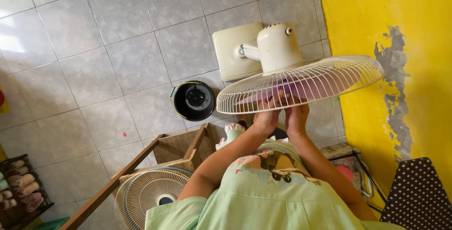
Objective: The person assembles a standing electric fan by attaching the front grille, inserting the purple fan blade, securing it with a nut, and then attaching the rear grille. The person then plugs the fan into a wall socket.
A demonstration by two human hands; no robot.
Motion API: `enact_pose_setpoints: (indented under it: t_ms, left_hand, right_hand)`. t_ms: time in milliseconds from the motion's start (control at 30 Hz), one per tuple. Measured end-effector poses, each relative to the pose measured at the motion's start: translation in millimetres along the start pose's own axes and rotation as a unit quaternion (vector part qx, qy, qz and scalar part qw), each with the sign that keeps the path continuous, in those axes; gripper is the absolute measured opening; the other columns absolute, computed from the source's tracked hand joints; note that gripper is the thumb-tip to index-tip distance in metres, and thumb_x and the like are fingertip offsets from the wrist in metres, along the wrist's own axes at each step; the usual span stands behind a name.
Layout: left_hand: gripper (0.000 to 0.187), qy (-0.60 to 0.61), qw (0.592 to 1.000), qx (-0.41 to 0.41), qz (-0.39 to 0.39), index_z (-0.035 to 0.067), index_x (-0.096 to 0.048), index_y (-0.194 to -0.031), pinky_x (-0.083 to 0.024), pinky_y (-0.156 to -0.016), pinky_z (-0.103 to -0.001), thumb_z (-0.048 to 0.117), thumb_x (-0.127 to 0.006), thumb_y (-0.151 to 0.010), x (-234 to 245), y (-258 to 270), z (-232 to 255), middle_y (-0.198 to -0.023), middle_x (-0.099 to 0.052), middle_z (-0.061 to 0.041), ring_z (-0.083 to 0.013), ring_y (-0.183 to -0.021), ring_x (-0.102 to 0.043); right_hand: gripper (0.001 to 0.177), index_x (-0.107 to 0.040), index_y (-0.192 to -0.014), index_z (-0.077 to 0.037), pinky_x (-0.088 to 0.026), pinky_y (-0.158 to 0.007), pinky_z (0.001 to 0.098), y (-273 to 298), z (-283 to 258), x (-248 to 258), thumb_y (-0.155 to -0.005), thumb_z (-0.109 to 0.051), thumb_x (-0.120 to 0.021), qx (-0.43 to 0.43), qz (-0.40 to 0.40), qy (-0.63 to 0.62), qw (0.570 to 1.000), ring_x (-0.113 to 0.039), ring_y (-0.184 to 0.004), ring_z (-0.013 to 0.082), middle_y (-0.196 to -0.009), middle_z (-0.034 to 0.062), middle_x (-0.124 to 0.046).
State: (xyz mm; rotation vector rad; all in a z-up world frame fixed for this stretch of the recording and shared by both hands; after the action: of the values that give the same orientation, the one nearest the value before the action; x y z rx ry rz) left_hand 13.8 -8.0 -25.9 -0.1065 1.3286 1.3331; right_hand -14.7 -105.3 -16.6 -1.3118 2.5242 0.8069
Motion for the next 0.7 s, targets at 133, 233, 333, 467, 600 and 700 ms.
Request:
enact_pose_setpoints:
  t_ms: [133, 233, 333, 467, 600, 700]
  left_hand:
    - [0.024, -0.008, 1.0, -0.012, -0.004, 0.011, -0.067, -0.12, -0.049, -0.082, -0.031, 0.023, -0.073, -0.1, 12, -10, -10, -0.106, -0.068, 0.0, -0.0104, -0.091, -0.061]
    - [0.019, -0.013, 1.0, 0.005, 0.001, 0.012, -0.067, -0.113, -0.049, -0.078, -0.031, 0.025, -0.072, -0.1, 24, -17, -16, -0.101, -0.068, 0.001, -0.0105, -0.085, -0.06]
    - [0.019, 0.011, 1.0, -0.01, -0.024, 0.007, -0.067, -0.107, -0.049, -0.079, -0.029, 0.023, -0.07, -0.098, 25, -23, -18, -0.1, -0.07, -0.003, -0.0119, -0.089, -0.064]
    - [0.014, 0.029, 1.0, 0.001, -0.004, 0.014, -0.065, -0.103, -0.049, -0.074, -0.025, 0.026, -0.069, -0.098, 12, -15, -11, -0.094, -0.066, 0.004, -0.0071, -0.085, -0.061]
    - [0.015, 0.034, 0.999, 0.007, -0.007, 0.014, -0.065, -0.099, -0.045, -0.064, -0.021, 0.028, -0.071, -0.097, -5, -6, -1, -0.087, -0.065, 0.004, -0.0054, -0.076, -0.059]
    - [0.018, 0.051, 0.998, 0.002, -0.026, 0.014, -0.064, -0.095, -0.041, -0.055, -0.02, 0.028, -0.074, -0.099, -11, -3, 1, -0.082, -0.062, 0.005, -0.0045, -0.07, -0.056]
  right_hand:
    - [0.028, -0.052, -0.129, -0.008, -0.057, -0.081, 0.0324, 2, -7, -5, -0.101, -0.01, -0.059, -0.018, -0.016, -0.017, 1.0, -0.069, -0.095, 0.0157, -0.112, 0.0071, -0.068]
    - [0.025, -0.051, -0.125, -0.006, -0.059, -0.078, 0.0356, 1, -14, -7, -0.102, -0.012, -0.057, -0.033, -0.057, 0.029, 0.997, -0.071, -0.092, 0.0213, -0.108, 0.0123, -0.069]
    - [0.025, -0.051, -0.124, 0.002, -0.062, -0.083, 0.0374, -1, -16, -5, -0.11, -0.018, -0.053, -0.062, -0.081, 0.003, 0.995, -0.074, -0.095, 0.0247, -0.107, 0.0166, -0.07]
    - [0.028, -0.044, -0.124, 0.0, -0.062, -0.084, 0.0374, -5, -17, -1, -0.107, -0.017, -0.056, -0.073, -0.064, -0.016, 0.995, -0.074, -0.096, 0.0248, -0.108, 0.0181, -0.069]
    - [0.033, -0.042, -0.122, 0.001, -0.06, -0.079, 0.0365, 0, -25, -3, -0.1, -0.01, -0.064, -0.027, -0.094, 0.092, 0.991, -0.072, -0.096, 0.0269, -0.11, 0.0206, -0.069]
    - [0.029, -0.044, -0.122, 0.002, -0.062, -0.077, 0.0328, 2, -28, -3, -0.103, -0.013, -0.06, -0.041, -0.103, 0.11, 0.988, -0.076, -0.092, 0.026, -0.105, 0.0212, -0.071]
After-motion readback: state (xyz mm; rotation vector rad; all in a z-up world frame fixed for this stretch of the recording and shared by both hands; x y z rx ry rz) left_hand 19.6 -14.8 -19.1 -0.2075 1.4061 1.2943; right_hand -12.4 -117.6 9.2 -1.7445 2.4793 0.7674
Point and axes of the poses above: each hand's wrist, its own y-axis away from the middle knuckle, its own x-axis out of the back of the hand, z = x × y, the point moved 2 cm from there along -y, towards the middle knuckle
